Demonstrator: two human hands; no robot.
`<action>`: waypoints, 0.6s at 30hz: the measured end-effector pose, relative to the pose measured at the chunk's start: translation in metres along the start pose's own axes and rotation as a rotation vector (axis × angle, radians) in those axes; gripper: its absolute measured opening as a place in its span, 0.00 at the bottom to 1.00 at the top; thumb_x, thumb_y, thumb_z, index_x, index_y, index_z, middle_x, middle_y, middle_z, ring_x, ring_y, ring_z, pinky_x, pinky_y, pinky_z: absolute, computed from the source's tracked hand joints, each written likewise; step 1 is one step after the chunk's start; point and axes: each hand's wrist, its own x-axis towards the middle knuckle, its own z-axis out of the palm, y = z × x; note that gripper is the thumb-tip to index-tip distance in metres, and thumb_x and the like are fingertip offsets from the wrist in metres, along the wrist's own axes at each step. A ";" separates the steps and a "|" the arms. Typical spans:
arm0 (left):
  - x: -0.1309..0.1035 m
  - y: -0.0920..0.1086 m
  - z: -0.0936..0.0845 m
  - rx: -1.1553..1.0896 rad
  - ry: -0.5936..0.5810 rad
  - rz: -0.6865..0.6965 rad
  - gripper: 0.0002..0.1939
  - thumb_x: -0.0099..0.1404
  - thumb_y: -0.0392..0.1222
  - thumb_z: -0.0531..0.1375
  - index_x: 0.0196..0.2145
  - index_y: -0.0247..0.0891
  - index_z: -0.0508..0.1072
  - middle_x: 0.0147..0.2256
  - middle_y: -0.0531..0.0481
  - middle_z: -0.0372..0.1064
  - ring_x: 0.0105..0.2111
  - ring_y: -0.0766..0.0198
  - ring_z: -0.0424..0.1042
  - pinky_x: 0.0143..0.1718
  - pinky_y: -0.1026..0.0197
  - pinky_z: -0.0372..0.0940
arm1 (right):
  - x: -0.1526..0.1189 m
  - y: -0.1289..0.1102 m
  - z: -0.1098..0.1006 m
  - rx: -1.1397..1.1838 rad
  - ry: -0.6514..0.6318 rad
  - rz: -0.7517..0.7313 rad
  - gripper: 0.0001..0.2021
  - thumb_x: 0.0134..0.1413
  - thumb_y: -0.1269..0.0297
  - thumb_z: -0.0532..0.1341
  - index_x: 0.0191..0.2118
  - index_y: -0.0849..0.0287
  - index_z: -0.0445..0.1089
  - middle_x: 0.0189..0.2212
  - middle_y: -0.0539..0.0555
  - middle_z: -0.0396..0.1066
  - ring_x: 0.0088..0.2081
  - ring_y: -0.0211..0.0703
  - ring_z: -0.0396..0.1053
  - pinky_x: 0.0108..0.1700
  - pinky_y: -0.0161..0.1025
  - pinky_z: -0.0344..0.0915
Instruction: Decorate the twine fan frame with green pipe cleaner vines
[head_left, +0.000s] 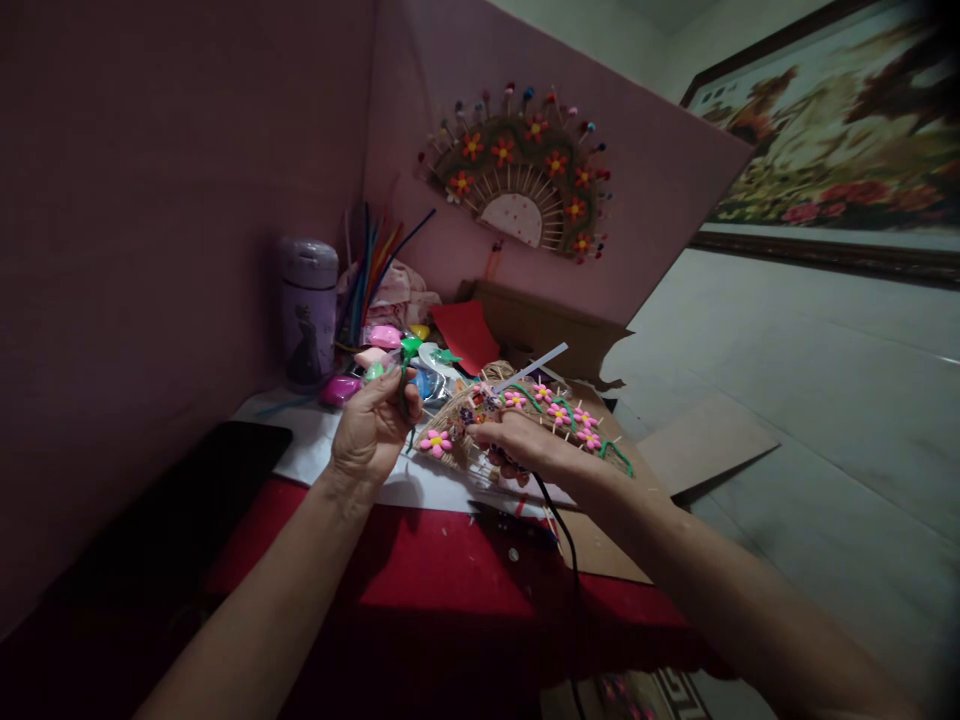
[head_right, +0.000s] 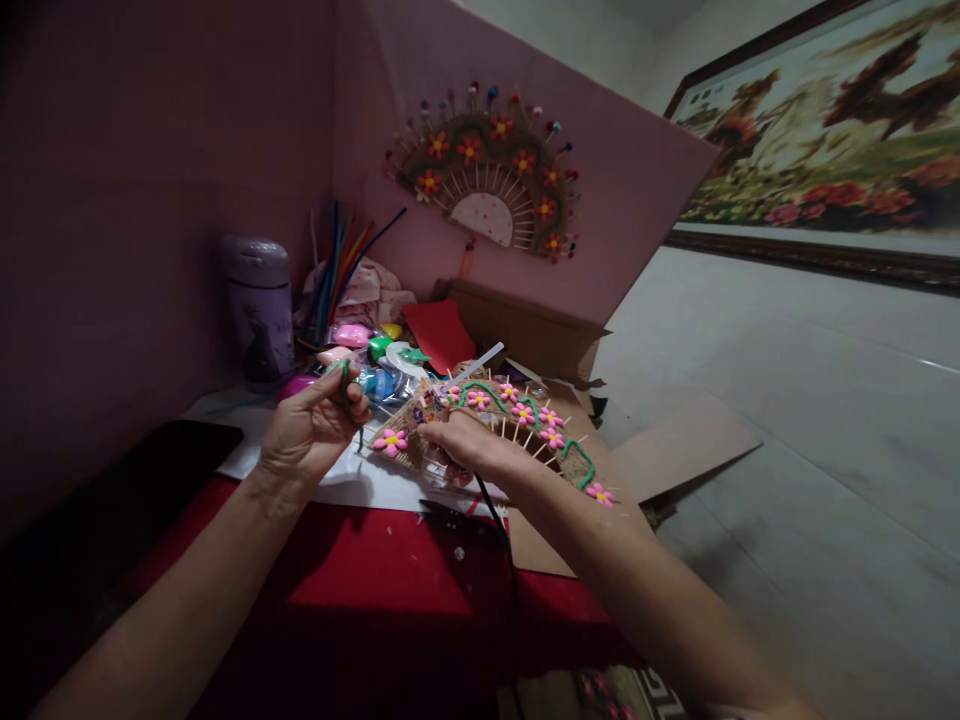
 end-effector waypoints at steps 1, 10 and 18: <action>0.000 0.000 0.000 0.000 -0.006 0.003 0.10 0.65 0.33 0.52 0.31 0.31 0.71 0.21 0.51 0.65 0.20 0.71 0.65 0.21 0.69 0.62 | -0.001 0.000 0.000 -0.004 0.003 0.005 0.15 0.51 0.57 0.55 0.19 0.58 0.58 0.13 0.46 0.56 0.12 0.31 0.54 0.14 0.31 0.50; 0.002 -0.001 -0.003 -0.007 -0.023 0.013 0.09 0.64 0.33 0.52 0.31 0.30 0.71 0.21 0.50 0.65 0.20 0.71 0.65 0.21 0.69 0.62 | -0.008 -0.002 0.000 0.011 0.003 0.019 0.15 0.51 0.57 0.55 0.18 0.58 0.55 0.13 0.46 0.56 0.13 0.30 0.52 0.14 0.31 0.48; 0.001 0.000 -0.001 -0.039 0.002 -0.003 0.08 0.64 0.32 0.52 0.32 0.32 0.71 0.21 0.51 0.66 0.20 0.71 0.65 0.21 0.69 0.62 | -0.008 0.005 0.000 0.025 0.007 0.046 0.14 0.51 0.56 0.55 0.21 0.57 0.56 0.14 0.47 0.57 0.14 0.32 0.54 0.14 0.33 0.47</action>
